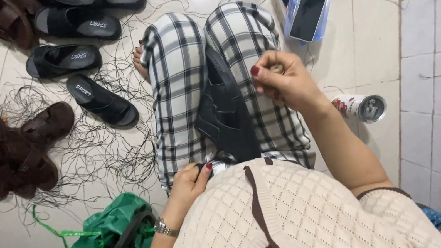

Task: Hand-sewing the upper strap of a black sandal using a needle and thread.

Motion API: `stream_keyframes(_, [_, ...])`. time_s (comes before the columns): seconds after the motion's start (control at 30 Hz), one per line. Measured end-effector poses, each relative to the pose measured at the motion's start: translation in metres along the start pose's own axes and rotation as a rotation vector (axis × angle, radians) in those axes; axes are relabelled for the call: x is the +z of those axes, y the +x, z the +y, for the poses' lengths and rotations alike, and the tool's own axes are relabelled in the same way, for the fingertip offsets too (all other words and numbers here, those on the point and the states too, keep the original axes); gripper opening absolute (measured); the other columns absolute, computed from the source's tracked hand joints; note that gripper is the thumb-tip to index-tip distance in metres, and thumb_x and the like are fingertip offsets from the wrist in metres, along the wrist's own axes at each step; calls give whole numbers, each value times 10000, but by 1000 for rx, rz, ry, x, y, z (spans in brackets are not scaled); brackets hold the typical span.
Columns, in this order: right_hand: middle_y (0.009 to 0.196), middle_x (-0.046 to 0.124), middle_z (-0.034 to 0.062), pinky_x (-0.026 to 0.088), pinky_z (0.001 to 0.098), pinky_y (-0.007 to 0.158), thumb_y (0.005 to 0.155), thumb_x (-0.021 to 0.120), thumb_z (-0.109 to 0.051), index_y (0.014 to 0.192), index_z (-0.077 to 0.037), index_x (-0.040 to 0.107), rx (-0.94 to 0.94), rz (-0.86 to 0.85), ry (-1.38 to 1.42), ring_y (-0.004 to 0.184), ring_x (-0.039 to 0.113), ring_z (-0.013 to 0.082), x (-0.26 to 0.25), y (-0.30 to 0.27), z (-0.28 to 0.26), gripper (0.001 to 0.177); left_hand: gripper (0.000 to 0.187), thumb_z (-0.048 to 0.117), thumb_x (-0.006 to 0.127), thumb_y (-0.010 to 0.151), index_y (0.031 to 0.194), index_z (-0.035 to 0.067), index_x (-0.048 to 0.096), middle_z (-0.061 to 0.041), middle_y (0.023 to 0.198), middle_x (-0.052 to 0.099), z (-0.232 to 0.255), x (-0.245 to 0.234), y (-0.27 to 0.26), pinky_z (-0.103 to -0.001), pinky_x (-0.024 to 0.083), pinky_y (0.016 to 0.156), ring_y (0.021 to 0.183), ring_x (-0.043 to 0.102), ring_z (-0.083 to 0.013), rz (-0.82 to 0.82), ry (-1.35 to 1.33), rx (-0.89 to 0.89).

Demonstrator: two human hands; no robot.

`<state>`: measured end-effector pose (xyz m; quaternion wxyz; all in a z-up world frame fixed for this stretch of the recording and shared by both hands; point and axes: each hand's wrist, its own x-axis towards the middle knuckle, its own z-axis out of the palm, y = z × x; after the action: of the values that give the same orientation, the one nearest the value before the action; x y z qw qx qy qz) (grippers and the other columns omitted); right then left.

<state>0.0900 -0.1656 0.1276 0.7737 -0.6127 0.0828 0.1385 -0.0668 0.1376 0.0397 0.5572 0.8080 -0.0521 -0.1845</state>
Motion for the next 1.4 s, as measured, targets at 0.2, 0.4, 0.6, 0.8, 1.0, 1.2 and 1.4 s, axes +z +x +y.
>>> stream_keyframes(0.2, [619,650,138,337,187,375,972,646,-55,1004,-134,655,-52,21,111,399,462,55,-19,-3,19,87,419,413,721,891,755,17,723,-203,690,713,8,-30,-26,-400,491,653,683,613,-293,-85,-235,-487])
stream_keyframes(0.4, [1088,641,211,491,431,879,982,687,16,1290,14,678,-741,240,-931,983,627,369,-55,9,-9,308,530,365,771,901,996,-153,711,-410,1205,582,-54,-114,-44,-572,488,952,1197,564,-546,368,871,-538])
stream_keyframes(0.6, [841,760,160,562,492,666,904,682,-263,1199,-101,717,-662,-84,-1176,748,725,390,29,28,-14,338,193,134,794,856,926,-25,709,-268,1304,586,111,-91,66,-477,433,1056,1214,582,-453,271,335,411])
stream_keyframes(0.8, [759,734,171,575,420,632,874,713,-227,1082,-85,739,-730,14,-1001,692,722,359,44,24,-20,253,513,241,886,723,604,-49,480,-357,1329,567,174,-88,146,-573,492,946,1125,619,-544,-448,321,597])
stream_keyframes(1.0, [772,744,150,571,384,594,918,664,-297,1084,-117,725,-676,10,-961,716,738,316,40,17,-13,252,465,334,906,711,865,-68,728,-296,1184,665,229,-108,208,-577,504,945,1073,671,-467,-1007,312,326])
stream_keyframes(1.2, [930,756,276,591,497,681,917,705,-240,1222,-39,695,-416,-195,-486,862,742,445,0,-24,-41,366,505,574,888,641,749,100,749,-59,845,763,242,-64,239,-378,572,711,809,734,-226,-1398,598,-75])
stream_keyframes(1.4, [900,762,192,534,464,829,877,669,-178,1158,-73,766,412,63,-333,853,692,320,-140,-30,39,315,254,250,867,786,977,95,806,-101,1072,739,226,-70,243,-405,556,867,996,658,-231,-1337,-68,25])
